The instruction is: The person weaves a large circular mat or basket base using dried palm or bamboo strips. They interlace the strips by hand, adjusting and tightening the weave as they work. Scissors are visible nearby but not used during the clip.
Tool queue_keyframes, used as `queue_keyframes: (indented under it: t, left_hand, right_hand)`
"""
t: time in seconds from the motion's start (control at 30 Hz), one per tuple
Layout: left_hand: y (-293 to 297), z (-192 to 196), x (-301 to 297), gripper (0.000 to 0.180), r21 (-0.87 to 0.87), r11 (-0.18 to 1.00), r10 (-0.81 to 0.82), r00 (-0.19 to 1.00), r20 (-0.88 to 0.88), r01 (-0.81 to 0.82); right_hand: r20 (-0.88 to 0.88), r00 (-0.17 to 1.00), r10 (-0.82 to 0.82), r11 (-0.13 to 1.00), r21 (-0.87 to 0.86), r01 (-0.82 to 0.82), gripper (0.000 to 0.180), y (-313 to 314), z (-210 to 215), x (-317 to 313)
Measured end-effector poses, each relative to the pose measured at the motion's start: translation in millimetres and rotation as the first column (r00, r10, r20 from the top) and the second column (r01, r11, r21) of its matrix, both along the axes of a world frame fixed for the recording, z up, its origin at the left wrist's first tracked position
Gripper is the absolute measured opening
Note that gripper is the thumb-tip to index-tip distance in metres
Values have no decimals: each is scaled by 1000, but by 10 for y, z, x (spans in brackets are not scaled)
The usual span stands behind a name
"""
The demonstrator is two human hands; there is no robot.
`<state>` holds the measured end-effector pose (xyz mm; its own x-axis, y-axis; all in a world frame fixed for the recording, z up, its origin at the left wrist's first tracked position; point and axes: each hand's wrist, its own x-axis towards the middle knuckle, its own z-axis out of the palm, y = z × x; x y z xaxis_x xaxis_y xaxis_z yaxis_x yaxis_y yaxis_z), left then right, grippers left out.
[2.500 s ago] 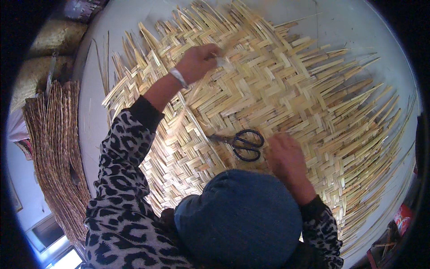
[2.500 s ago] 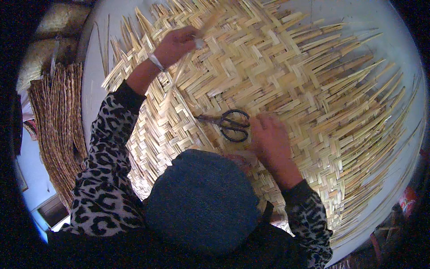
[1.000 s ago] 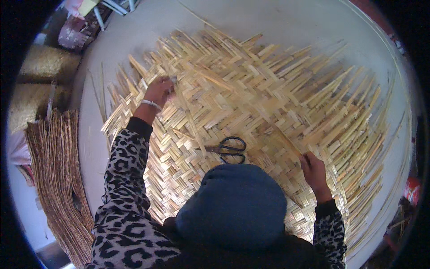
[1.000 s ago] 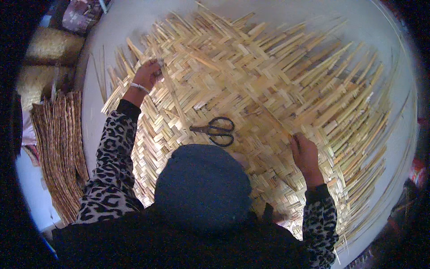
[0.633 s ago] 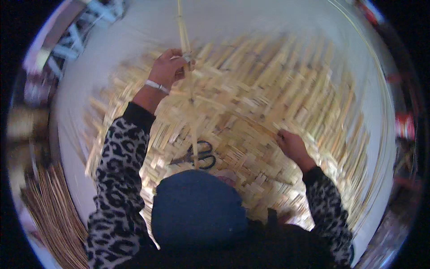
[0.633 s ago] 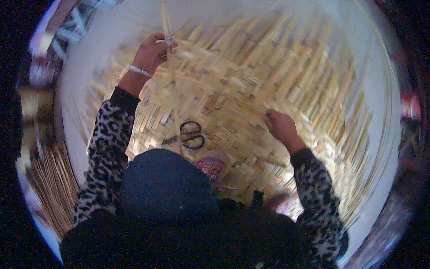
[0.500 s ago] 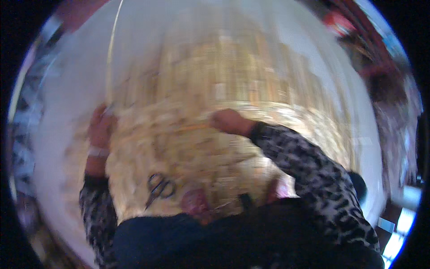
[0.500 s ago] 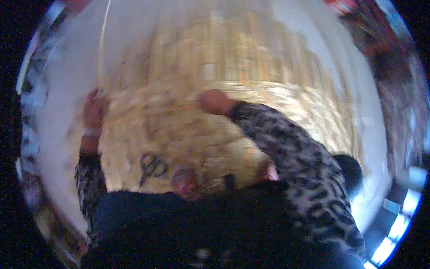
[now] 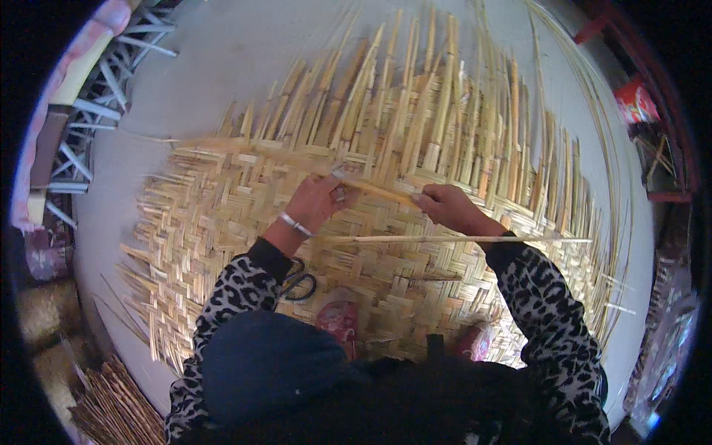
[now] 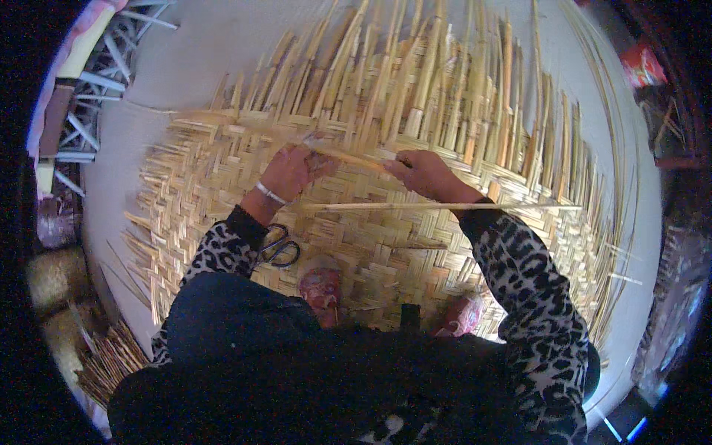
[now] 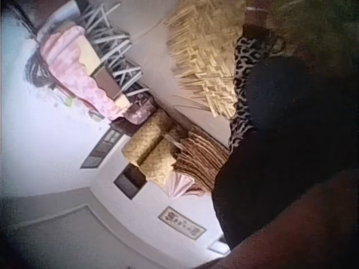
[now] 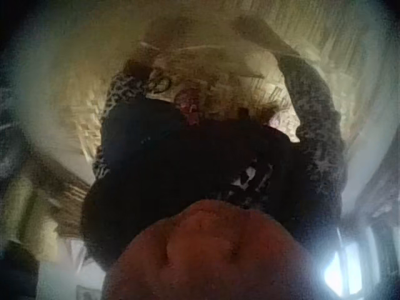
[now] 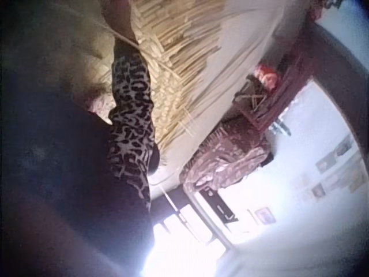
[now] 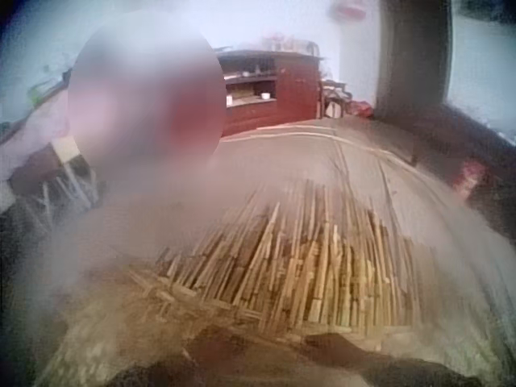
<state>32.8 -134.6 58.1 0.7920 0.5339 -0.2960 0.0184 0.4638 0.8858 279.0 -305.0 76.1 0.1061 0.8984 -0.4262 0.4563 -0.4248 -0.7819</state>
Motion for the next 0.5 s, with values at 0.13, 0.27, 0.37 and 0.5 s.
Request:
queue_keyframes:
  t: [0.13, 0.27, 0.37, 0.5]
  left_hand:
    - [151, -191, 59, 22, -275, 912, 322, 947, 15, -306]
    - [260, -332, 15, 19, -10, 889, 450, 877, -171, -458]
    - [314, -372, -26, 19, 13, 862, 502, 850, -157, -507]
    - [320, -455, -27, 20, -43, 817, 563, 810, -164, -576]
  right_hand:
    - [283, 959, 32, 992, 104, -64, 40, 5, -110, 73]
    - [550, 835, 19, 961, 220, -167, 28, -105, -268, 94]
    - [767, 642, 16, 876, 299, -379, 28, -317, -287, -52]
    - [312, 686, 657, 746, -136, -652, 42, -762, -58, -560]
